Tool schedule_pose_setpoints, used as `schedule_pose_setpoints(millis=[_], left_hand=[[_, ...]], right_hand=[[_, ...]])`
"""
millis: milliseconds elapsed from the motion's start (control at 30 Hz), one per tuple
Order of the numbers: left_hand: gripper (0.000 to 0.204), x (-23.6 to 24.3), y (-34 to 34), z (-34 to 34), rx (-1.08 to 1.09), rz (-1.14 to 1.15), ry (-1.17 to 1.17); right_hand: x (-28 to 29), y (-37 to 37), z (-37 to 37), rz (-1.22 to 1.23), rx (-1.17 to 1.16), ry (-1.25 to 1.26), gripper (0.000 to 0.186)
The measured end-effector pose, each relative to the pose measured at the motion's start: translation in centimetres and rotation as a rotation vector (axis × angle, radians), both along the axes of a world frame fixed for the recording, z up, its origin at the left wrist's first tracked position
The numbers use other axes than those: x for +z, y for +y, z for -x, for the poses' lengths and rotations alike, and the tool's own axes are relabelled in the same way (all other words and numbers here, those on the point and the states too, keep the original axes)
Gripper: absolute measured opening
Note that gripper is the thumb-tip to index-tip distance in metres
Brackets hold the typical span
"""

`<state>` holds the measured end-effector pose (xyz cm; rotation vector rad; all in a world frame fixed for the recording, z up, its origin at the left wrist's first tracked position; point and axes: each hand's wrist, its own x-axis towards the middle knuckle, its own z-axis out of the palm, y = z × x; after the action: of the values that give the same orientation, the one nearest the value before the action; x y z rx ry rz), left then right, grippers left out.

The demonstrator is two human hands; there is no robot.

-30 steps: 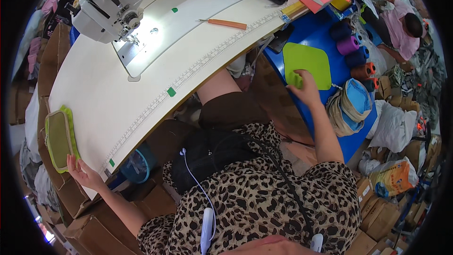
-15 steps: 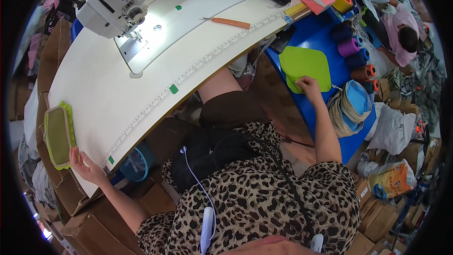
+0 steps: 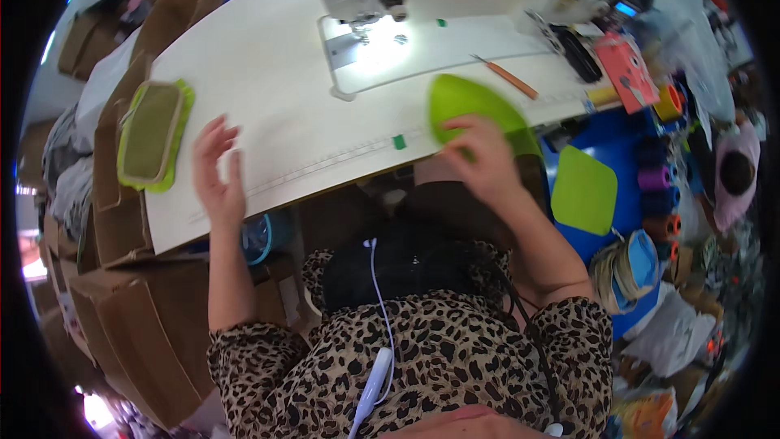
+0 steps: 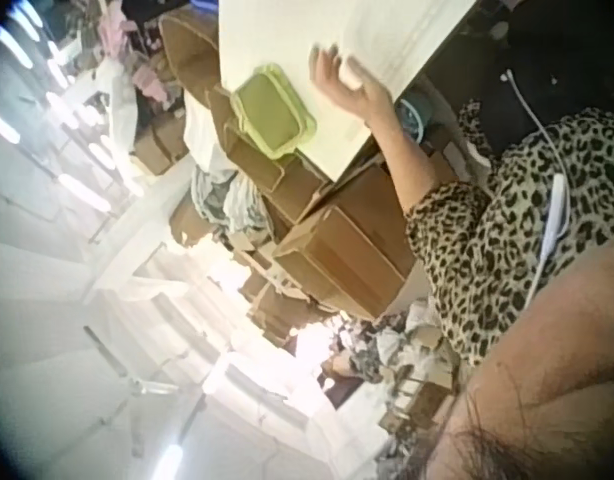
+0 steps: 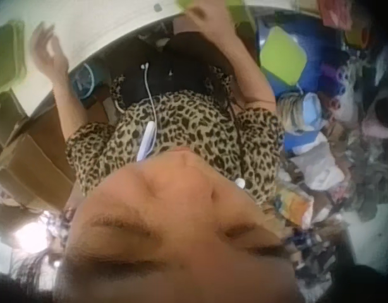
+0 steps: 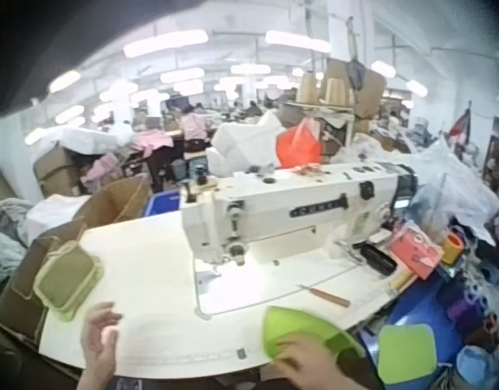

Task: Sewing the edges and components of mesh pouches using an industrial sewing machine.

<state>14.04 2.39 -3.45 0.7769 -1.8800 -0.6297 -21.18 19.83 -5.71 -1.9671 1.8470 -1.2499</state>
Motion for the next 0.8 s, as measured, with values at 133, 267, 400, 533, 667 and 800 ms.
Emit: schedule_pose_setpoints(millis=[133, 267, 400, 533, 667, 800], left_hand=[[0.038, 4.1, 3.0, 3.6, -0.236, 0.074, -0.268], [0.040, 3.4, 1.7, 5.2, -0.424, -0.078, -0.510], [0.041, -0.7, -2.3, 4.2, -0.362, 0.040, -0.780], [0.050, -0.4, -4.8, 4.3, -0.437, 0.013, -0.788], [0.055, 0.2, -7.2, 4.8, -0.455, 0.025, -0.822], [0.055, 1.2, -7.4, 4.2, -0.465, -0.009, -0.857]], right_hand=[[-1.2, -5.3, -8.6, -0.016, 0.342, 0.210, 0.021], [-0.7, -9.0, -13.0, -0.059, 0.647, 0.149, 0.036], [0.6, -9.1, -12.2, -0.034, 0.770, 0.232, 0.045], [1.9, -3.3, -5.0, 0.072, 0.561, 0.027, 0.024], [2.1, 6.7, 5.2, 0.091, -0.158, 0.151, 0.010], [0.5, 21.0, 13.7, -0.125, -0.742, 0.276, 0.013]])
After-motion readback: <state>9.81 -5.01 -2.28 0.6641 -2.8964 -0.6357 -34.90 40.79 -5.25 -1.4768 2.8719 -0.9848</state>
